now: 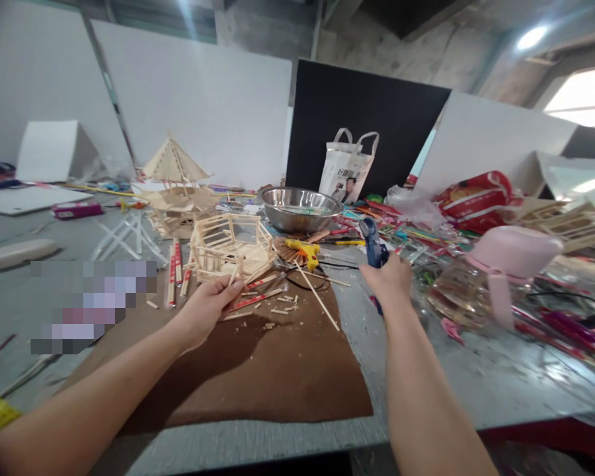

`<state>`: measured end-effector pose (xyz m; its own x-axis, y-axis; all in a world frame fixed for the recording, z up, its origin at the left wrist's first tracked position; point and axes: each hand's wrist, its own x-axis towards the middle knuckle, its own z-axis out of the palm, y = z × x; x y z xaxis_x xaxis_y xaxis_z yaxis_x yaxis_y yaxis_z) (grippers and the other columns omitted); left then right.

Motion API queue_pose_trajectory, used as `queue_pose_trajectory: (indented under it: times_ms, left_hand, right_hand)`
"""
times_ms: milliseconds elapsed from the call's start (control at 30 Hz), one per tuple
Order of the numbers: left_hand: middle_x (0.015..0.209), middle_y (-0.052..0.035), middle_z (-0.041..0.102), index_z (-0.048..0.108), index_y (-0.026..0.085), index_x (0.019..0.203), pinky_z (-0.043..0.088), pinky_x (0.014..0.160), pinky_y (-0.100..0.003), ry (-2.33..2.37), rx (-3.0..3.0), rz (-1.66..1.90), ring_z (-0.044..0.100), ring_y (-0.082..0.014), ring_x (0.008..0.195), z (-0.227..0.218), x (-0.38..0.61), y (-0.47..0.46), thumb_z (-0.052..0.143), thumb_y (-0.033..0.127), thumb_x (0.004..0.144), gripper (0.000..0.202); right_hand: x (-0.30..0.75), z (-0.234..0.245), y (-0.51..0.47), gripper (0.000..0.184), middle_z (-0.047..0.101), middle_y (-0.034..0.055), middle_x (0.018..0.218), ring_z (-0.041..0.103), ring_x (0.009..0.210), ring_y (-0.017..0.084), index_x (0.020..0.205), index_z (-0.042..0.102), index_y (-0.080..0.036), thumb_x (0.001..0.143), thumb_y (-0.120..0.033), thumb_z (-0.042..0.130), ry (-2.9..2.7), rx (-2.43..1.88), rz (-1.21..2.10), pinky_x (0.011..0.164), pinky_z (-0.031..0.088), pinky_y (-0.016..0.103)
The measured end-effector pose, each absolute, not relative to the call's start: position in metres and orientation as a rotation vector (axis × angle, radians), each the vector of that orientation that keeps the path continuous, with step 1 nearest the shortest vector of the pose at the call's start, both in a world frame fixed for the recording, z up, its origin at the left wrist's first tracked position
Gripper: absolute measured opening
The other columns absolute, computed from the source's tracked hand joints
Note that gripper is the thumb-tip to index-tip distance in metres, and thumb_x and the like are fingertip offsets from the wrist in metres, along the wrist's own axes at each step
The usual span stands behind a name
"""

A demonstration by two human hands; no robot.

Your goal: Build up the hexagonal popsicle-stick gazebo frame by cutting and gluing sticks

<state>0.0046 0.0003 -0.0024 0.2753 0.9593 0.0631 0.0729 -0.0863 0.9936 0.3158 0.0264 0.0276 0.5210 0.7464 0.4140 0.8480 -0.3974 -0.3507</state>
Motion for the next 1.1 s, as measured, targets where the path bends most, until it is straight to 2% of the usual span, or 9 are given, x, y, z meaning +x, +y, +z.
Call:
queue_pose_trajectory:
  times_ms: [100,200,433,667,1100]
  left_hand:
    - [0.043,0.0076,0.032,0.045,0.014,0.064,0.016,0.039,-0.019,0.961,1.349,1.055,0.023,-0.0041,0.039,-0.001,0.005,0.000,0.046,0.042,0.075,0.030]
    - [0.044,0.0072,0.034,0.046,0.013,0.065,0.013,0.037,-0.018,0.864,1.252,1.067,0.022,-0.0029,0.038,-0.001,0.003,0.000,0.047,0.040,0.075,0.029]
    - [0.045,0.0064,0.036,0.051,0.012,0.069,0.009,0.035,-0.016,0.641,1.051,0.962,0.022,-0.0009,0.035,0.001,-0.001,-0.002,0.054,0.037,0.072,0.026]
    - [0.042,0.0066,0.035,0.051,0.012,0.066,0.009,0.034,-0.016,0.603,1.026,0.891,0.021,-0.0006,0.034,0.001,0.001,-0.003,0.055,0.036,0.071,0.025]
    - [0.043,0.0059,0.037,0.050,0.012,0.064,0.009,0.034,-0.015,0.627,1.047,0.865,0.021,-0.0008,0.034,-0.002,0.003,-0.003,0.058,0.038,0.068,0.027]
  right_hand:
    - [0.276,0.035,0.018,0.044,0.057,0.0138,0.091,0.054,0.084,0.026,0.103,0.050,-0.012,0.060,-0.023,0.048,-1.351,-2.048,-0.243,0.070,0.042,0.035]
    - [0.237,0.029,0.006,0.048,0.058,0.0083,0.092,0.055,0.081,0.022,0.108,0.045,-0.016,0.060,-0.020,0.046,-1.705,-1.753,-0.077,0.073,0.042,0.033]
    - [0.196,0.007,-0.008,0.048,0.053,0.0115,0.103,0.047,0.096,0.024,0.107,0.044,-0.015,0.058,-0.014,0.048,-2.146,-1.444,0.025,0.083,0.036,0.038]
    - [0.192,0.003,-0.009,0.059,0.051,0.0111,0.107,0.047,0.097,0.022,0.111,0.039,-0.014,0.053,-0.006,0.045,-2.284,-1.364,0.235,0.084,0.036,0.035]
    - [0.192,0.003,-0.011,0.058,0.054,0.0090,0.104,0.050,0.094,0.024,0.111,0.040,-0.018,0.054,-0.010,0.046,-2.328,-1.378,0.204,0.080,0.038,0.036]
